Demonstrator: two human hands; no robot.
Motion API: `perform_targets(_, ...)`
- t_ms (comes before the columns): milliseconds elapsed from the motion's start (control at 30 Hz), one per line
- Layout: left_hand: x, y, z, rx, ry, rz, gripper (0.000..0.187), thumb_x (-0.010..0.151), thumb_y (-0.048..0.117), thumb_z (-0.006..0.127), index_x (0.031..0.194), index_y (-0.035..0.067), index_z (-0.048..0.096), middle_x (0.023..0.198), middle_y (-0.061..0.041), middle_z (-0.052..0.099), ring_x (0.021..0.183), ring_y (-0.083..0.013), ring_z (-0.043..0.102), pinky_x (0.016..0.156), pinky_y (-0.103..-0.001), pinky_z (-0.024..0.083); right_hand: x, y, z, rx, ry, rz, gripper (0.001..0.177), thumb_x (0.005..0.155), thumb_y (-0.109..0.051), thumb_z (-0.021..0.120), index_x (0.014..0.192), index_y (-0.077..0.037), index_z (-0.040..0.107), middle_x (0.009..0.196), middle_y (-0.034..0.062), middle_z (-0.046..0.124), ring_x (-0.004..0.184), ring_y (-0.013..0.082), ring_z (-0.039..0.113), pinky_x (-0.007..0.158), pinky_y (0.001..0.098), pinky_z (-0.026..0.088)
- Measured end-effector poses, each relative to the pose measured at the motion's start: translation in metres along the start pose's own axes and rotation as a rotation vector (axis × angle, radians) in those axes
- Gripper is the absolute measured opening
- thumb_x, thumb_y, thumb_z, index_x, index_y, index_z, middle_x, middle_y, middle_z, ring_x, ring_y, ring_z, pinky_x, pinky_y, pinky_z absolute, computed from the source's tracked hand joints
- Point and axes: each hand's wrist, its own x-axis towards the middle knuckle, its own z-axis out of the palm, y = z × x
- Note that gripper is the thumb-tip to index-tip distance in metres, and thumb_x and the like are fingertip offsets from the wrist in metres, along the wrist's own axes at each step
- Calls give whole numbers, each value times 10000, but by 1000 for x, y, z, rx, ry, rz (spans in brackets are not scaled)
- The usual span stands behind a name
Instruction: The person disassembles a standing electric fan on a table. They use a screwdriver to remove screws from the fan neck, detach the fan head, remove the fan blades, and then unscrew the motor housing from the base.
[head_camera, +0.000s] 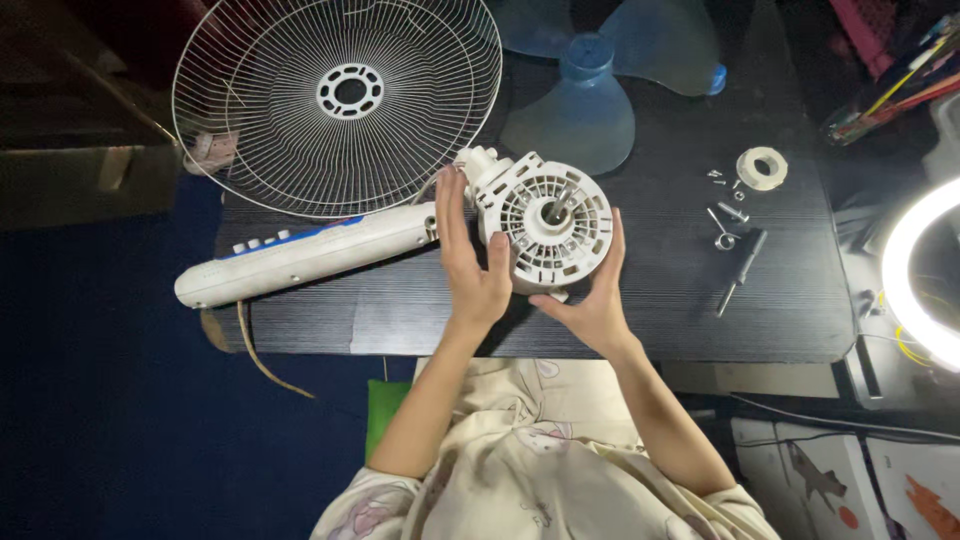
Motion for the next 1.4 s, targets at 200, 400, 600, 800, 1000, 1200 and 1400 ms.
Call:
perform_targets(200, -17, 6, 30, -431, 53, -198, 757, 1093, 356, 496, 1649, -54, 185, 1666, -240, 364, 1525, -328, 425, 1293, -423, 310, 1, 1, 12, 98, 108, 45, 1285, 723, -60, 876, 1648, -31, -15, 1649, 230, 280, 1527, 312, 393, 1260, 458, 401)
perform_targets(400, -31, 18, 34, -446, 96, -192, 738, 1086, 328, 487, 1633, -71, 193, 1716, -250, 250, 1568, -330, 353, 1310, -430, 277, -18, -6, 9, -79, 167, 3, 1280, 687, -85, 900, 1637, -3, 46, 1615, 240, 307, 1506, 330, 412, 1249, 454, 396)
perform_targets(600, -53, 38, 30, -385, 75, -180, 763, 1094, 380, 462, 1628, -88, 181, 1725, -269, 203, 1604, -372, 288, 1330, -463, 246, -48, -16, 0, -126, 175, -6, 1291, 660, -71, 902, 1622, 8, 44, 1578, 253, 333, 1475, 334, 440, 1235, 456, 403)
perform_targets(800, -70, 55, 26, -386, 53, -193, 781, 1103, 415, 455, 1628, -92, 174, 1730, -279, 193, 1630, -384, 235, 1348, -476, 212, -74, -21, -5, -83, 181, -13, 1300, 664, -56, 903, 1624, 17, 29, 1575, 248, 375, 1450, 330, 479, 1221, 449, 428)
perform_targets(1000, -79, 57, 23, -371, 30, -207, 804, 1097, 454, 448, 1630, -83, 175, 1736, -275, 171, 1638, -392, 202, 1348, -493, 193, -89, -7, -18, 1, 121, -34, 1195, 861, -460, 771, 1641, 33, 12, 1624, 264, 317, 1505, 332, 414, 1258, 459, 370)
perform_targets(1200, -75, 37, 15, -165, 36, -170, 740, 1116, 497, 374, 1628, -25, 264, 1755, -248, 179, 1675, -400, 130, 1386, -539, 138, -76, 4, -52, -146, 146, -111, 952, 1028, -625, 511, 1653, 4, 163, 1714, 230, 256, 1602, 360, 315, 1342, 485, 289)
perform_targets(1400, -49, 13, -20, -57, 163, -102, 674, 1131, 474, 369, 1595, -15, 347, 1750, -240, 181, 1642, -377, 157, 1362, -517, 158, -49, 2, -130, -923, 447, 137, 410, 1139, -244, 551, 1465, 3, 546, 1468, 172, 551, 1417, 346, 531, 1206, 468, 465)
